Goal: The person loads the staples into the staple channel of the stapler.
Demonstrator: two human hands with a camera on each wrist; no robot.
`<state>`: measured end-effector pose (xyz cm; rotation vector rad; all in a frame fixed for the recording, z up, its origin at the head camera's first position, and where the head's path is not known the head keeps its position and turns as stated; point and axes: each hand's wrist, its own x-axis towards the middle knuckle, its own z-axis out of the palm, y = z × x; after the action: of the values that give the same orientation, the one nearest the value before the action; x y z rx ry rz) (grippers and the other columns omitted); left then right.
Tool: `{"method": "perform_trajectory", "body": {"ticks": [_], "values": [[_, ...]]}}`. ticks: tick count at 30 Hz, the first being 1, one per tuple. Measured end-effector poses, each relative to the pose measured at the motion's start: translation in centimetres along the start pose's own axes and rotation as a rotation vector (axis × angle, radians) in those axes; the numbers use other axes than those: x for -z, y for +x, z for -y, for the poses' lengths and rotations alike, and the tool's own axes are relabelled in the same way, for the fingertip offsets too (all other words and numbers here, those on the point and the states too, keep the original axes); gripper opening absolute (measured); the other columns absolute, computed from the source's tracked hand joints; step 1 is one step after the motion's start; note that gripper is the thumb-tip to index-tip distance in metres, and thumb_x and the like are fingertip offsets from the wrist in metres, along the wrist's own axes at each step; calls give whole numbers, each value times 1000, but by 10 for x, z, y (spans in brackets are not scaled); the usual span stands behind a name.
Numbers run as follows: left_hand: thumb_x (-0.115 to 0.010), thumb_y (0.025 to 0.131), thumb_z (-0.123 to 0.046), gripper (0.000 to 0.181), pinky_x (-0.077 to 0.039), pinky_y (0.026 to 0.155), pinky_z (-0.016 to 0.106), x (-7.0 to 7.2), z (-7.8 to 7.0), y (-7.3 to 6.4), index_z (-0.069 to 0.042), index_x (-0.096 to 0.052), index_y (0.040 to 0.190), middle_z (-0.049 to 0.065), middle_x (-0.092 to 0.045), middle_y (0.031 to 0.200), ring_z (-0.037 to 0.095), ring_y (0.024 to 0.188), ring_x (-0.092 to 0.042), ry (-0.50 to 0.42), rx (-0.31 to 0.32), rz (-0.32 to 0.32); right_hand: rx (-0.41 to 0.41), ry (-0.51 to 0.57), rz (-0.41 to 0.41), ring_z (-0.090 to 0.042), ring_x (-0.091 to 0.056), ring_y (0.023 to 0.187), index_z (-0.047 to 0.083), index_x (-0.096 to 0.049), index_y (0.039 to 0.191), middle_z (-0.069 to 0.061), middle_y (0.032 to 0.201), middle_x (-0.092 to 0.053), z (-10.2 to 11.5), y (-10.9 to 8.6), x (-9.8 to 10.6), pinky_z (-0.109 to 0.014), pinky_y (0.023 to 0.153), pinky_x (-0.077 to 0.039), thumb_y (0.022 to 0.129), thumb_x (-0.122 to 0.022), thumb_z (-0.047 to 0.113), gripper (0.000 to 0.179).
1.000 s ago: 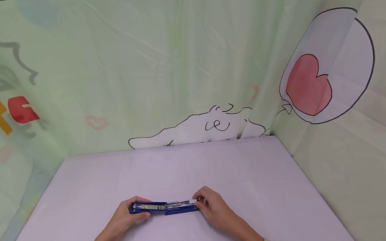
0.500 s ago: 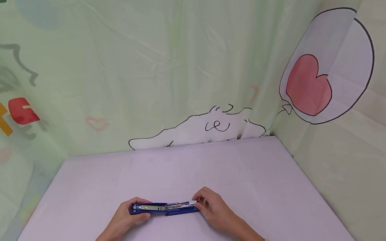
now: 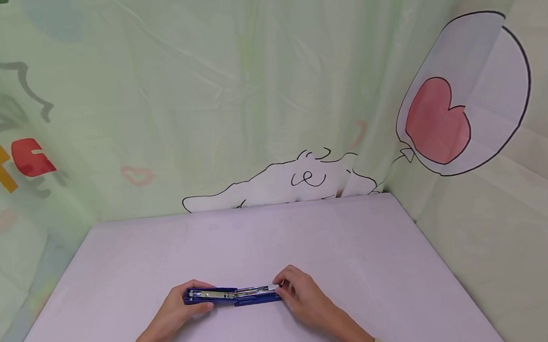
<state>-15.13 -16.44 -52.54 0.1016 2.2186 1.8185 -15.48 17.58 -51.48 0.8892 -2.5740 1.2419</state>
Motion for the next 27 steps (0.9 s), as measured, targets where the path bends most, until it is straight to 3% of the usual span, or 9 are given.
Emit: {"method": "perform_trajectory", "body": {"ticks": [13,20,27], "values": [[-89,82,-9,46,-51,87,19,-1,-1,0,-5,-73,124,13,-76,123,16,105,-66,15,5,-18,-26,1,25,0,-57,86,7,-68,108,-3,98,-67,1,0,1,-20,73,-55,99,-71,3,11],[-90,81,-10,46,-51,87,19,-1,0,0,-6,-73,123,14,-76,123,16,106,-66,26,10,-22,-24,-14,-2,1,-57,85,10,-68,108,4,99,-66,-1,-2,0,-20,72,-55,95,-73,-1,17],[-89,82,-10,46,-51,86,19,-1,-1,0,-4,-73,124,14,-76,122,17,105,-66,21,-1,-19,-65,-1,31,0,-58,86,10,-68,108,3,101,-67,-1,-1,2,-20,73,-55,98,-72,2,14]]}}
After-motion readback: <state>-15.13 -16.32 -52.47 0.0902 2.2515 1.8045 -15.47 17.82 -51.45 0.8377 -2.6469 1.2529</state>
